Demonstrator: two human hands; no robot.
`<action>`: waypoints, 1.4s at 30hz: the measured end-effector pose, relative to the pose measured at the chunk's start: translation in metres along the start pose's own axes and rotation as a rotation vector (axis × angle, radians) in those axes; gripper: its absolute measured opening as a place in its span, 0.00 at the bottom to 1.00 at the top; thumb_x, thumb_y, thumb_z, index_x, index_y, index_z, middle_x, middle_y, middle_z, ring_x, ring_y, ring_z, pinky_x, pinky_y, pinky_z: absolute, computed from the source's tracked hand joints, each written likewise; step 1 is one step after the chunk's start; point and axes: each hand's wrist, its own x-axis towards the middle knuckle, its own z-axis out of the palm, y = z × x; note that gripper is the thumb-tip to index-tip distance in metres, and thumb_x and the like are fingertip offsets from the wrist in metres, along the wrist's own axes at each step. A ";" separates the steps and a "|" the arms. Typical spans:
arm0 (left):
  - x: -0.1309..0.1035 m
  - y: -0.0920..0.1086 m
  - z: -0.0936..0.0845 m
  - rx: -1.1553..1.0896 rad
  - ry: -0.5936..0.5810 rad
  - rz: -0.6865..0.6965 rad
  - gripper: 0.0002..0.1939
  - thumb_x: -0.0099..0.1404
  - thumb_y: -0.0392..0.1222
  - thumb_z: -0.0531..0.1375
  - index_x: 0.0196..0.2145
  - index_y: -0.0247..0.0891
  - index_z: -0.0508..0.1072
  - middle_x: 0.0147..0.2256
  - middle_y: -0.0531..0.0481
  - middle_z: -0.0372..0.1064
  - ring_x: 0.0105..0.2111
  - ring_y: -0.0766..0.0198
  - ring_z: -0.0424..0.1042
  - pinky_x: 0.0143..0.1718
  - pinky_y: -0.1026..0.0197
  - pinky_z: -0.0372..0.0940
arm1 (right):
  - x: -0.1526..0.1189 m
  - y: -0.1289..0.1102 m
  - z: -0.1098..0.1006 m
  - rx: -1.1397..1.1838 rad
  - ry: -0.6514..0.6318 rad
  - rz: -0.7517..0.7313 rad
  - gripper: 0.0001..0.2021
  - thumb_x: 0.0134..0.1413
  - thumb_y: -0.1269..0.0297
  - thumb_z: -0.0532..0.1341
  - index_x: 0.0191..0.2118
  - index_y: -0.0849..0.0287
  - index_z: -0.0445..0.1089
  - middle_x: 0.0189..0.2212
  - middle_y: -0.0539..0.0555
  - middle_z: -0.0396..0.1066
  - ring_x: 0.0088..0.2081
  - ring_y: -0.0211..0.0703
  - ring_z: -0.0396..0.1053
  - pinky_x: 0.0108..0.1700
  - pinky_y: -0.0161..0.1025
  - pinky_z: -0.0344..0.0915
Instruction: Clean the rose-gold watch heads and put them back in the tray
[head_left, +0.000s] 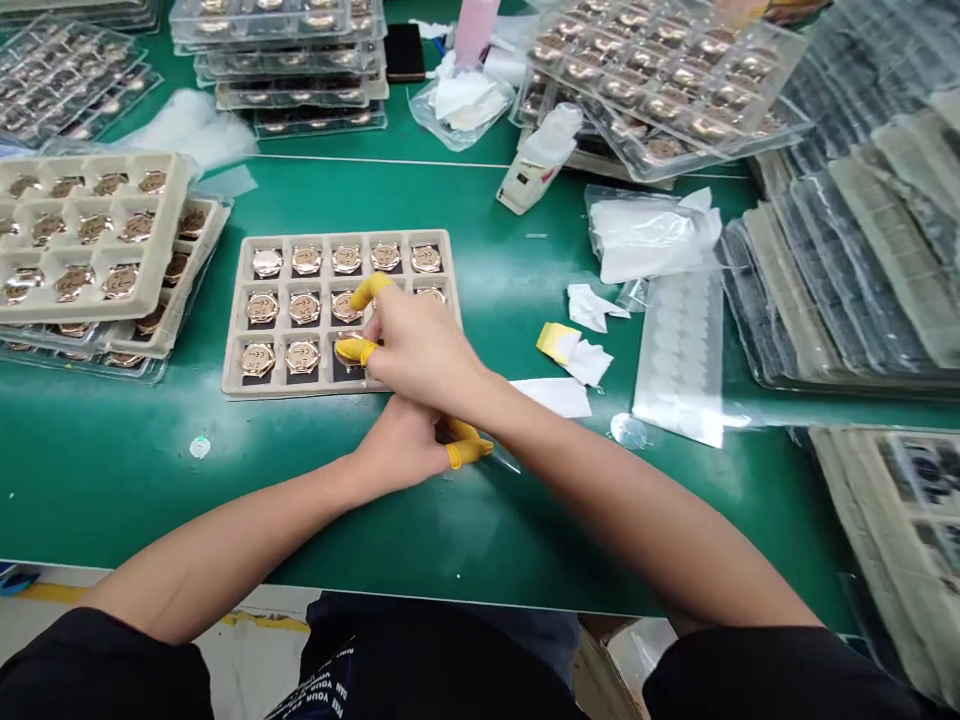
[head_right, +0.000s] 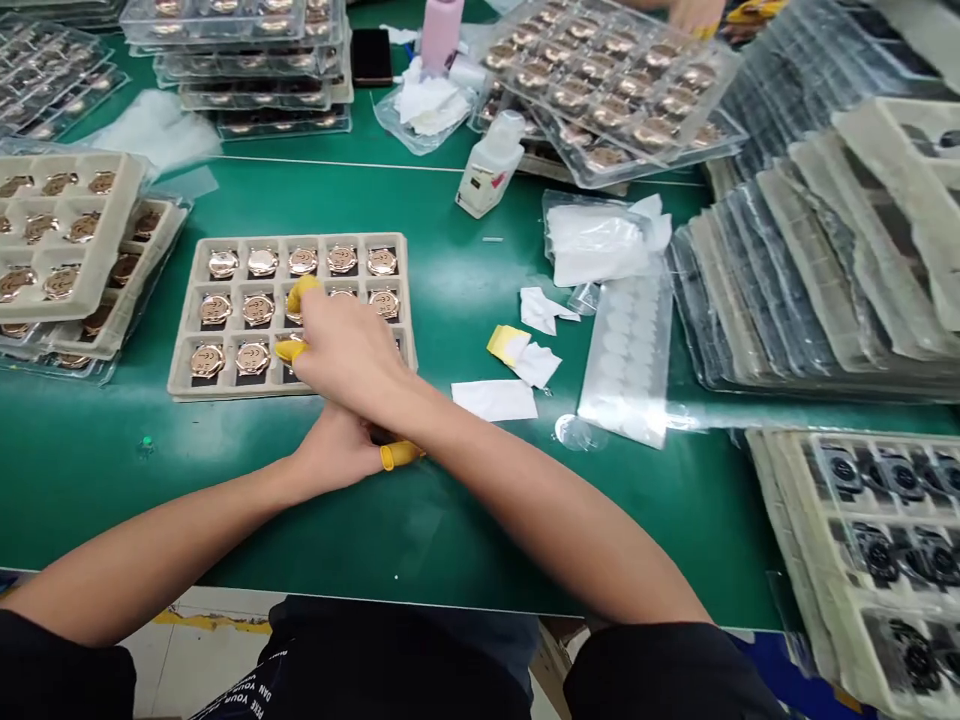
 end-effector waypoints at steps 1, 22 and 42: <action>0.000 0.000 0.000 -0.032 -0.014 -0.033 0.11 0.58 0.41 0.68 0.39 0.36 0.75 0.33 0.47 0.79 0.31 0.57 0.78 0.31 0.58 0.72 | -0.010 0.008 -0.005 0.120 0.041 0.034 0.18 0.53 0.72 0.62 0.52 0.60 0.69 0.39 0.55 0.77 0.37 0.45 0.70 0.36 0.40 0.58; 0.005 -0.003 -0.002 -0.345 0.088 -0.188 0.29 0.49 0.42 0.77 0.49 0.37 0.79 0.38 0.48 0.82 0.34 0.64 0.81 0.42 0.61 0.81 | -0.079 0.128 -0.041 0.411 0.341 0.399 0.23 0.55 0.48 0.67 0.51 0.59 0.75 0.41 0.58 0.76 0.38 0.47 0.71 0.42 0.46 0.67; 0.007 -0.002 0.003 -0.451 0.174 -0.221 0.30 0.47 0.35 0.75 0.50 0.35 0.78 0.34 0.51 0.78 0.31 0.67 0.79 0.37 0.64 0.77 | -0.099 0.105 0.002 0.048 0.493 -0.353 0.06 0.62 0.66 0.62 0.38 0.55 0.79 0.30 0.54 0.72 0.32 0.43 0.64 0.35 0.43 0.61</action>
